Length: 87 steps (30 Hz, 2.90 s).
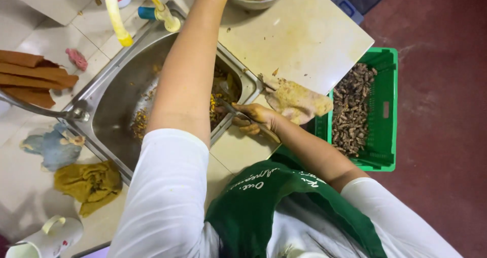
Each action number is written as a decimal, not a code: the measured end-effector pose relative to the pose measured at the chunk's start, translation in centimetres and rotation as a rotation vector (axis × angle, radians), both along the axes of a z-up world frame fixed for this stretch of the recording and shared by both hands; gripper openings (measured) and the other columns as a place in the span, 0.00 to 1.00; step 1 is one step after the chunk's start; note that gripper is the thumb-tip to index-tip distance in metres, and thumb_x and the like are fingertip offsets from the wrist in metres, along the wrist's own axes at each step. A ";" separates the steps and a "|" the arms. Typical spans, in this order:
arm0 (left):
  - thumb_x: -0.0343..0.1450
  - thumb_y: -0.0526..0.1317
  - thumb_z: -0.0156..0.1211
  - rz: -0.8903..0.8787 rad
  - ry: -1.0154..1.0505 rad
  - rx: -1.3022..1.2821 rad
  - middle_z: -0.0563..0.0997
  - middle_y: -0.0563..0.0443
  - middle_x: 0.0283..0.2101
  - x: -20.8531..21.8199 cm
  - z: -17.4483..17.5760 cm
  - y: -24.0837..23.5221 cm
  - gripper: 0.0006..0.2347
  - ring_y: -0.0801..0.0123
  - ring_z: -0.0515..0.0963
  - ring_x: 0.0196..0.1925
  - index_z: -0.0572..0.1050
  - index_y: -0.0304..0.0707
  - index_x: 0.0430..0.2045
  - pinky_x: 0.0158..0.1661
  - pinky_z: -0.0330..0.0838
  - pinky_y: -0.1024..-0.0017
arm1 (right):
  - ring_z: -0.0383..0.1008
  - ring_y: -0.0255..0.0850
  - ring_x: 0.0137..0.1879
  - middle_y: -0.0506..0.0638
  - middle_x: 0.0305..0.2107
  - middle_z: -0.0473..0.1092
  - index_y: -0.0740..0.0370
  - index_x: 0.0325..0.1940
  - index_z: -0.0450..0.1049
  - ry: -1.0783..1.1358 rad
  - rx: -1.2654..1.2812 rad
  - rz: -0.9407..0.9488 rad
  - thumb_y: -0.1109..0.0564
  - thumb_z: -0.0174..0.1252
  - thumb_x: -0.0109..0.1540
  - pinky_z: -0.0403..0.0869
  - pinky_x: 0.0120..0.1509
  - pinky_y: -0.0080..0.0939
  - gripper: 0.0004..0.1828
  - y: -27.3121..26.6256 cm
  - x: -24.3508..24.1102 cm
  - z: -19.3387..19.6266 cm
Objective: Peeling and scraping turmeric roots in a sink using a small knife
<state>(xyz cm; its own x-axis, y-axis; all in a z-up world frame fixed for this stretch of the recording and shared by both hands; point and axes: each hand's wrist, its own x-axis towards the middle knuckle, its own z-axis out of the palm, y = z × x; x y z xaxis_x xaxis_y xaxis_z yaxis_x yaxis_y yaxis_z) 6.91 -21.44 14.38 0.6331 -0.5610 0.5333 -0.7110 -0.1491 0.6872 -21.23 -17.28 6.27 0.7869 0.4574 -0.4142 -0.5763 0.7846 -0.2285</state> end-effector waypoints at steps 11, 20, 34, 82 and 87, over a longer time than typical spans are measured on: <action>0.73 0.48 0.67 0.106 0.481 0.387 0.72 0.33 0.61 -7.9 -7.9 18.4 0.37 0.45 0.74 0.59 0.50 0.49 0.74 0.59 0.68 0.50 | 0.54 0.32 0.14 0.47 0.19 0.57 0.63 0.36 0.66 0.031 0.023 0.045 0.35 0.42 0.71 0.52 0.14 0.31 0.29 0.3 1.3 -3.0; 0.77 0.59 0.51 0.054 0.223 0.493 0.45 0.38 0.78 -17.3 -2.9 25.8 0.33 0.37 0.40 0.80 0.52 0.50 0.76 0.71 0.35 0.33 | 0.61 0.34 0.13 0.47 0.21 0.65 0.59 0.42 0.66 0.132 -0.251 0.078 0.26 0.50 0.65 0.60 0.12 0.32 0.32 4.2 7.3 2.4; 0.71 0.62 0.57 0.235 0.681 1.097 0.52 0.35 0.76 -10.6 -5.0 29.8 0.37 0.39 0.54 0.76 0.56 0.43 0.73 0.67 0.46 0.29 | 0.63 0.33 0.16 0.51 0.25 0.67 0.58 0.63 0.64 -0.054 -0.611 -0.004 0.56 0.57 0.69 0.64 0.13 0.31 0.18 -3.6 4.5 -0.9; 0.68 0.46 0.72 -0.018 0.894 1.052 0.71 0.41 0.58 -11.3 -10.8 26.9 0.21 0.50 0.72 0.61 0.74 0.38 0.51 0.64 0.65 0.54 | 0.57 0.30 0.21 0.55 0.37 0.73 0.54 0.83 0.48 -0.185 0.184 0.083 0.49 0.56 0.72 0.62 0.20 0.29 0.38 -5.6 5.5 -0.7; 0.69 0.40 0.69 0.037 1.027 0.942 0.82 0.48 0.50 -9.4 -11.3 28.0 0.15 0.61 0.80 0.49 0.76 0.47 0.49 0.48 0.73 0.64 | 0.56 0.31 0.21 0.54 0.37 0.71 0.54 0.81 0.50 -0.188 0.202 0.096 0.49 0.56 0.72 0.61 0.20 0.28 0.36 -5.6 5.5 -0.7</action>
